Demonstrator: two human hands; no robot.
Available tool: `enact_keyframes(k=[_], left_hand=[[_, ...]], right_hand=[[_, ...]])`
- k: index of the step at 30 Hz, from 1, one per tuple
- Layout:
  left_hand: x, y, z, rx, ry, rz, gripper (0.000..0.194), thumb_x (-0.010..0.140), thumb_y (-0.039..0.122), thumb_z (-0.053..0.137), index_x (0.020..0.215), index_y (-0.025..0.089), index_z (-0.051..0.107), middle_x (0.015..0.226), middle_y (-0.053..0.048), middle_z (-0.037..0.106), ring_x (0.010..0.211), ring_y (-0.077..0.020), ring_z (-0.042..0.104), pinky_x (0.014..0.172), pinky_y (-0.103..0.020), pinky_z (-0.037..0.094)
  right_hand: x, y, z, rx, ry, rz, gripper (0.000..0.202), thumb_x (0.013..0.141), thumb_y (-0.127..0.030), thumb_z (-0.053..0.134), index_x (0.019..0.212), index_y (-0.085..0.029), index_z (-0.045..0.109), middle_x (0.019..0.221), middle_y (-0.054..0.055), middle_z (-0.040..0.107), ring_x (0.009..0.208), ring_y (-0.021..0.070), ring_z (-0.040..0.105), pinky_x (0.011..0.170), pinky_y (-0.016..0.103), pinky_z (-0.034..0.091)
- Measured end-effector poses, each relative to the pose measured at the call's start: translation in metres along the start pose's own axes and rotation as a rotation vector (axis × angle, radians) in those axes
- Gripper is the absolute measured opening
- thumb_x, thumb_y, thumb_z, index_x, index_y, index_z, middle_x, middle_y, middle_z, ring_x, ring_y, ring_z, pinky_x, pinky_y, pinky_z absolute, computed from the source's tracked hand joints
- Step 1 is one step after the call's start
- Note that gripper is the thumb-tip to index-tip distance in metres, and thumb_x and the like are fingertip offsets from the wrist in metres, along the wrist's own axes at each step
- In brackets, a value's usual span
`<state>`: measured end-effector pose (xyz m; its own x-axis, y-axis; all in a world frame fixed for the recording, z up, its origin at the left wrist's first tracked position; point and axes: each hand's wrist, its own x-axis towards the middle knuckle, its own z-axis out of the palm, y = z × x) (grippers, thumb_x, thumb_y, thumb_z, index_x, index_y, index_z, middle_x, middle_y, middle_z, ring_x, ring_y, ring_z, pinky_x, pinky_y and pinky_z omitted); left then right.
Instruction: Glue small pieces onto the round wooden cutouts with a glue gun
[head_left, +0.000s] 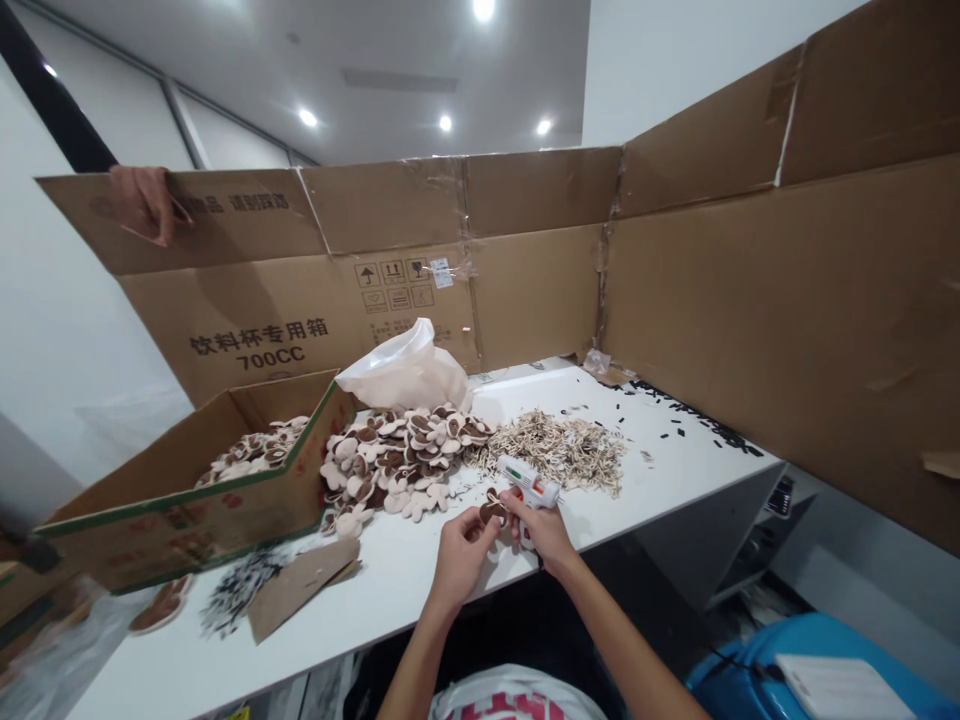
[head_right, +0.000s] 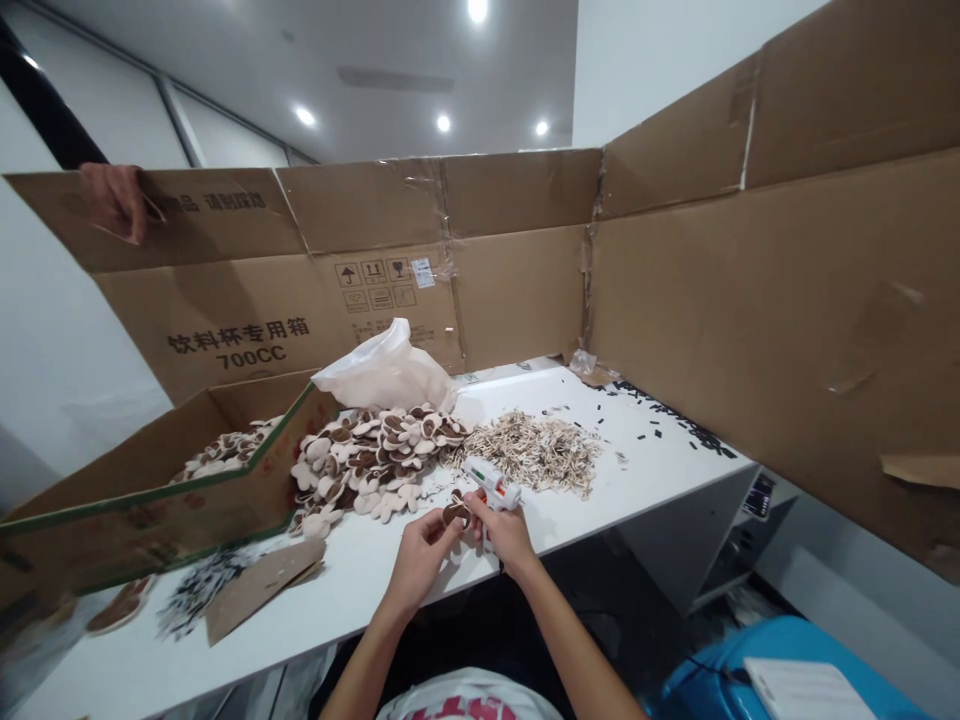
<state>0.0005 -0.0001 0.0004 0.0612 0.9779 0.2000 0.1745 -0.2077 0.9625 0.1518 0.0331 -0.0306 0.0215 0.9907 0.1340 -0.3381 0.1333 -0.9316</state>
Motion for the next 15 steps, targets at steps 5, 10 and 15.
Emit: enact_keyframes(k=[5, 10, 15], left_hand=[[-0.0002, 0.0005, 0.0002, -0.003, 0.04, 0.039, 0.048, 0.077, 0.063, 0.078, 0.077, 0.015, 0.076, 0.066, -0.004, 0.068, 0.064, -0.018, 0.058, 0.059, -0.026, 0.044], [-0.0011, 0.0005, 0.0004, 0.013, 0.033, 0.063, 0.047, 0.076, 0.062, 0.078, 0.075, 0.015, 0.076, 0.066, -0.004, 0.067, 0.062, -0.017, 0.057, 0.058, -0.025, 0.043], [-0.0016, -0.0005, -0.0004, 0.023, 0.017, 0.051, 0.045, 0.079, 0.059, 0.077, 0.075, 0.015, 0.075, 0.067, -0.004, 0.068, 0.064, -0.0181, 0.058, 0.061, -0.026, 0.044]], right_hand=[[0.0014, 0.0002, 0.0004, -0.012, -0.009, -0.015, 0.05, 0.077, -0.065, 0.085, 0.081, -0.018, 0.069, 0.057, 0.001, 0.06, 0.045, 0.0166, 0.052, 0.042, 0.023, 0.04], [0.0011, 0.0002, 0.0016, -0.017, 0.005, -0.015, 0.052, 0.075, -0.067, 0.086, 0.079, -0.018, 0.069, 0.054, 0.0, 0.057, 0.045, 0.017, 0.052, 0.046, 0.024, 0.042], [-0.0004, 0.0046, -0.0001, -0.041, -0.044, -0.034, 0.053, 0.08, -0.069, 0.083, 0.077, -0.018, 0.068, 0.055, 0.001, 0.058, 0.047, 0.0173, 0.052, 0.047, 0.025, 0.042]])
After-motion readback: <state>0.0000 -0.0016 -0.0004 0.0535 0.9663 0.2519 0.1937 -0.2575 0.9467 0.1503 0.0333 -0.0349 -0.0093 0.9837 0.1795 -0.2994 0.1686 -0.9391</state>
